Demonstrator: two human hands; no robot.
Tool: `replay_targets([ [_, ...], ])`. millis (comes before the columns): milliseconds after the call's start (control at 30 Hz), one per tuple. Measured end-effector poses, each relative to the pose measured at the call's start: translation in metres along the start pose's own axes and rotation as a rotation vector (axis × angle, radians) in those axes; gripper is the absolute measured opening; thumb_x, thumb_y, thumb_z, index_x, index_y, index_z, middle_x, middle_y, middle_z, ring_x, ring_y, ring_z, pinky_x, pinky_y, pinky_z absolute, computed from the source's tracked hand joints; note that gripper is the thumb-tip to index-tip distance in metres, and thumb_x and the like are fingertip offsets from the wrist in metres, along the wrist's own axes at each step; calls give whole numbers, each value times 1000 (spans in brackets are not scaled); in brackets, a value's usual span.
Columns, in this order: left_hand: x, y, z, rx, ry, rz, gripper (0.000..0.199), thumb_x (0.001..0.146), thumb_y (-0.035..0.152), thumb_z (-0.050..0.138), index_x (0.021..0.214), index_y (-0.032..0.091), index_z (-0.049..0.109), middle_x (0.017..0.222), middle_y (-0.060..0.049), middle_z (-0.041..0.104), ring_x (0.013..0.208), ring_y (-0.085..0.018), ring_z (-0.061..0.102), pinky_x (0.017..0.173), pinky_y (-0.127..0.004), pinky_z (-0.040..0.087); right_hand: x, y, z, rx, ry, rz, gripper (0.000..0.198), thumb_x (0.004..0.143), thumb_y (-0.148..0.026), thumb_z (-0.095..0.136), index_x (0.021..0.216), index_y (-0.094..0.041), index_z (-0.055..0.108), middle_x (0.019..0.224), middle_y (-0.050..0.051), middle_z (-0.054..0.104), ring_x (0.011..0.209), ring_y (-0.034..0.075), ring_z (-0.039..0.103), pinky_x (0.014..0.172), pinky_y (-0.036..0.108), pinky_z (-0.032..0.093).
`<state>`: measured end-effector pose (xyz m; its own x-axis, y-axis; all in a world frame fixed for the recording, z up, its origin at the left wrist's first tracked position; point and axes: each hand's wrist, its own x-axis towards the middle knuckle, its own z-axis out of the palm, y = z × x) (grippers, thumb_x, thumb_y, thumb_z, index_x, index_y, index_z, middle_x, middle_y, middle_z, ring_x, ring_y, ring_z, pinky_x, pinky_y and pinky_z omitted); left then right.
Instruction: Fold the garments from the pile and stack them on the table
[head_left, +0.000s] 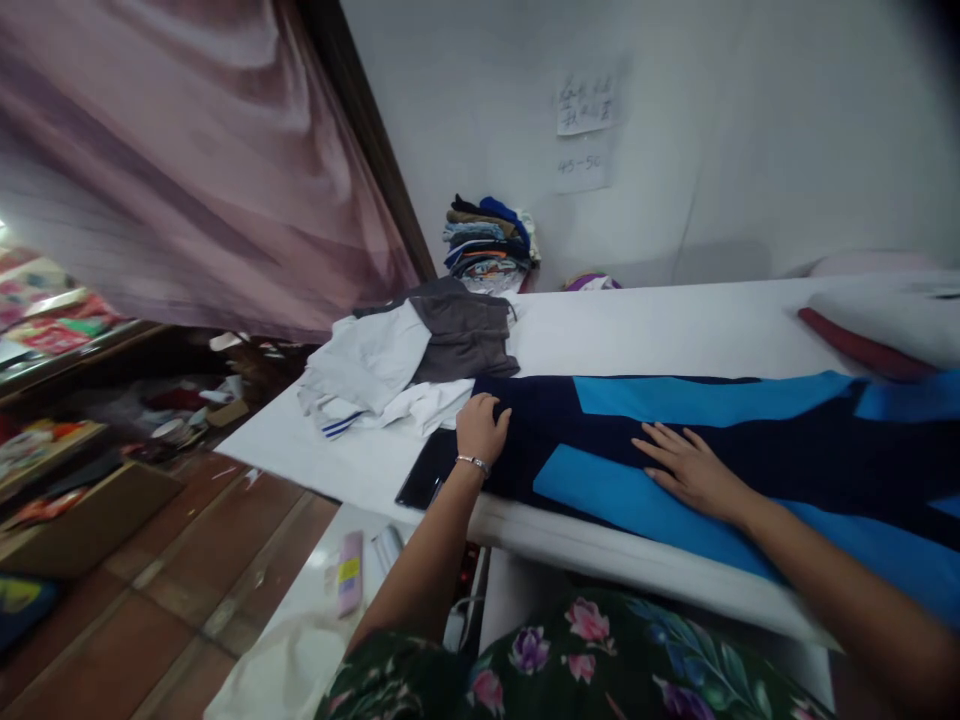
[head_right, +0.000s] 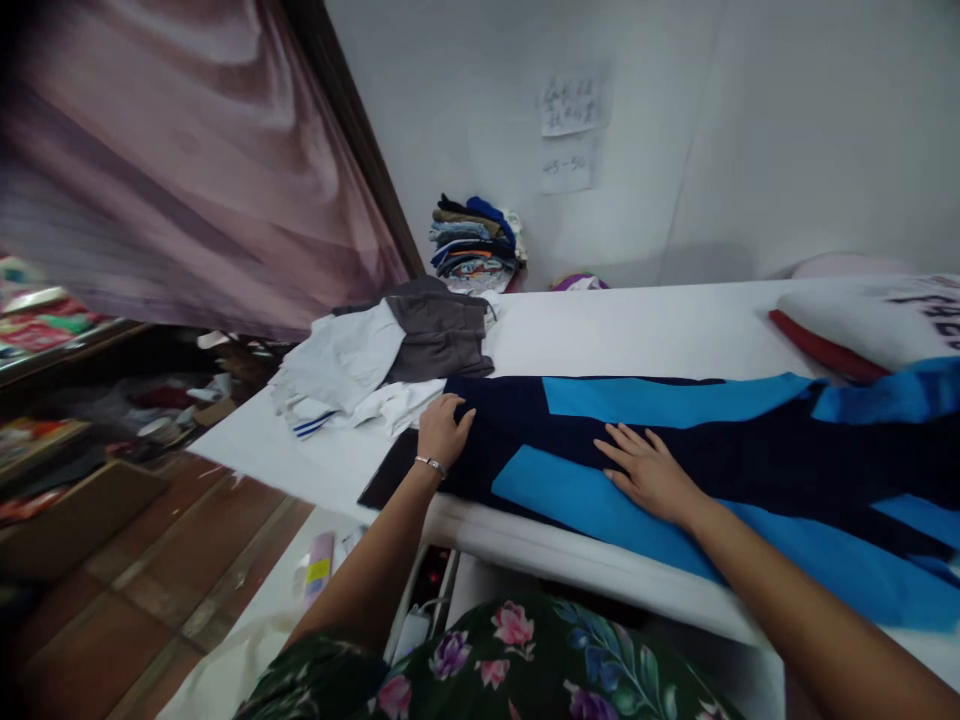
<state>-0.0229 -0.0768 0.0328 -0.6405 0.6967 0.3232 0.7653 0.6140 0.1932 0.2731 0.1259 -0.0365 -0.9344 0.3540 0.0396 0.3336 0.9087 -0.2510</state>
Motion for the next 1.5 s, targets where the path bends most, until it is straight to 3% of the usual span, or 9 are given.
replay_targets([
  [133,15,27,14,1,-53,268,47,91,45,47,129,19,54,149,-10,42,139,-26,32,114,-44,24,3,-12,-8,42,-22,20,54,94,-50,36,144,-29,42,155,8,25,144,28,19,114,56,15],
  [267,24,32,41,176,-313,260,60,91,52,40,140,17,46,152,-13,35,142,-30,26,112,-52,23,0,-20,-25,153,-60,41,61,93,-57,37,146,-27,40,156,8,23,144,28,18,115,54,11],
  [367,26,26,56,270,-334,281,64,91,52,34,143,16,41,153,-13,33,143,-30,23,112,-53,23,1,-14,-47,200,-21,70,66,92,-63,34,147,-27,38,157,7,19,145,27,14,116,51,10],
  [567,27,21,58,321,-323,295,66,90,52,30,144,16,40,154,-12,31,144,-30,22,111,-54,23,7,47,-86,-68,153,337,68,93,-61,32,147,-20,37,157,12,19,146,29,8,116,52,3],
  [733,25,24,55,337,-342,288,64,91,51,27,145,17,40,155,-11,30,144,-29,21,111,-54,24,-14,103,-63,-64,17,681,73,93,-62,24,149,-17,31,158,14,17,145,30,15,113,59,11],
  [900,25,25,53,338,-340,285,65,91,51,28,145,17,40,154,-10,31,144,-29,21,111,-55,23,-23,116,-45,-24,38,696,73,92,-64,20,151,-21,26,159,11,13,146,27,11,113,56,10],
  [1100,28,22,56,307,-341,274,63,89,50,31,143,20,43,154,-10,32,144,-29,22,111,-55,23,-29,111,-63,98,33,664,66,93,-60,32,146,-22,38,157,12,21,145,30,14,112,58,14],
  [1333,33,10,66,302,-360,358,50,89,47,36,134,32,54,151,-6,39,143,-32,23,108,-61,23,-89,109,-93,3,338,556,52,92,-46,43,136,-22,53,150,10,38,142,29,25,112,53,25],
  [1500,36,11,67,270,-335,329,50,89,45,35,133,32,54,149,-6,42,143,-32,24,108,-62,22,-118,86,-83,-53,336,559,55,93,-47,41,138,-18,50,150,12,38,142,30,25,113,52,24],
])
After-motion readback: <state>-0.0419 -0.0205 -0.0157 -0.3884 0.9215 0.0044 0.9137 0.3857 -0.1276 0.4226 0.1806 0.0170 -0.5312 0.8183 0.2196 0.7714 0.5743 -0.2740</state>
